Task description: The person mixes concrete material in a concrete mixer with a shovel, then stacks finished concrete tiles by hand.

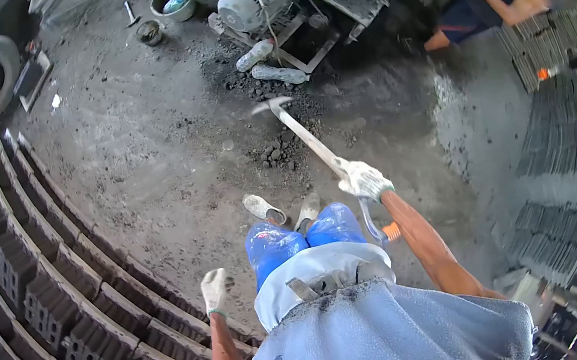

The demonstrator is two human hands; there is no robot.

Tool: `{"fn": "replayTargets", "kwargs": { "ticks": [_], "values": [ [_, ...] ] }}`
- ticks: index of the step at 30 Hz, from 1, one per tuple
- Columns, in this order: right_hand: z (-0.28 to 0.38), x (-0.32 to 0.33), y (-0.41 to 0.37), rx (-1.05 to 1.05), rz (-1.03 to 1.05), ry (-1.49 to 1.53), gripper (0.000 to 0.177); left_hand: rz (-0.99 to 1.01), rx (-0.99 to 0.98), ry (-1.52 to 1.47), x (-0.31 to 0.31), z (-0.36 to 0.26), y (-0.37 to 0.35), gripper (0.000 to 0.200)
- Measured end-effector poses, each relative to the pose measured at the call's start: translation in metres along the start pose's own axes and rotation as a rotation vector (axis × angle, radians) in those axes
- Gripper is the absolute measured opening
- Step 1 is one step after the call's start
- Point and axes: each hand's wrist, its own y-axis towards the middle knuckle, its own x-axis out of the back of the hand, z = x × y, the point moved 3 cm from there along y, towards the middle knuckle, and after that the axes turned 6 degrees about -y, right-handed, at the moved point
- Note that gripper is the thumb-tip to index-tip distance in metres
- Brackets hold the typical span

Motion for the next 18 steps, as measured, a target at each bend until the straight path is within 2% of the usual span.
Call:
{"fn": "replayTargets", "kwargs": {
  "ticks": [2, 5, 6, 7, 10, 11, 12, 14, 18],
  "values": [
    [-0.007, -0.016, 0.033, 0.008, -0.100, -0.001, 0.059, 0.138, -0.015, 0.156, -0.013, 0.001, -0.003, 0.028],
    [0.002, -0.022, 0.077, -0.165, 0.015, 0.006, 0.056, 0.225, -0.028, 0.216, -0.021, -0.007, -0.011, 0.029],
    [0.004, -0.030, 0.090, -0.187, -0.010, 0.053, 0.056, 0.236, -0.016, 0.268, -0.018, -0.015, -0.009, 0.029],
    [0.001, -0.042, 0.094, -0.206, 0.056, 0.022, 0.055, 0.241, -0.009, 0.301, -0.015, -0.030, -0.006, 0.028],
    [0.005, -0.075, 0.065, -0.243, 0.180, -0.026, 0.055, 0.290, -0.007, 0.353, 0.003, -0.055, 0.009, 0.026],
    [0.012, -0.087, 0.049, -0.221, 0.167, 0.030, 0.062, 0.277, 0.009, 0.345, 0.013, -0.061, 0.022, 0.025],
    [0.017, -0.102, 0.032, -0.183, 0.045, 0.078, 0.069, 0.244, 0.048, 0.317, 0.023, -0.068, 0.034, 0.025],
    [0.030, -0.119, 0.002, -0.222, 0.057, 0.111, 0.074, 0.237, -0.004, 0.335, 0.049, -0.071, 0.074, 0.024],
    [0.071, -0.086, -0.044, -0.368, 0.156, 0.164, 0.075, 0.274, -0.003, 0.363, 0.060, -0.121, 0.119, 0.023]
  ]
}}
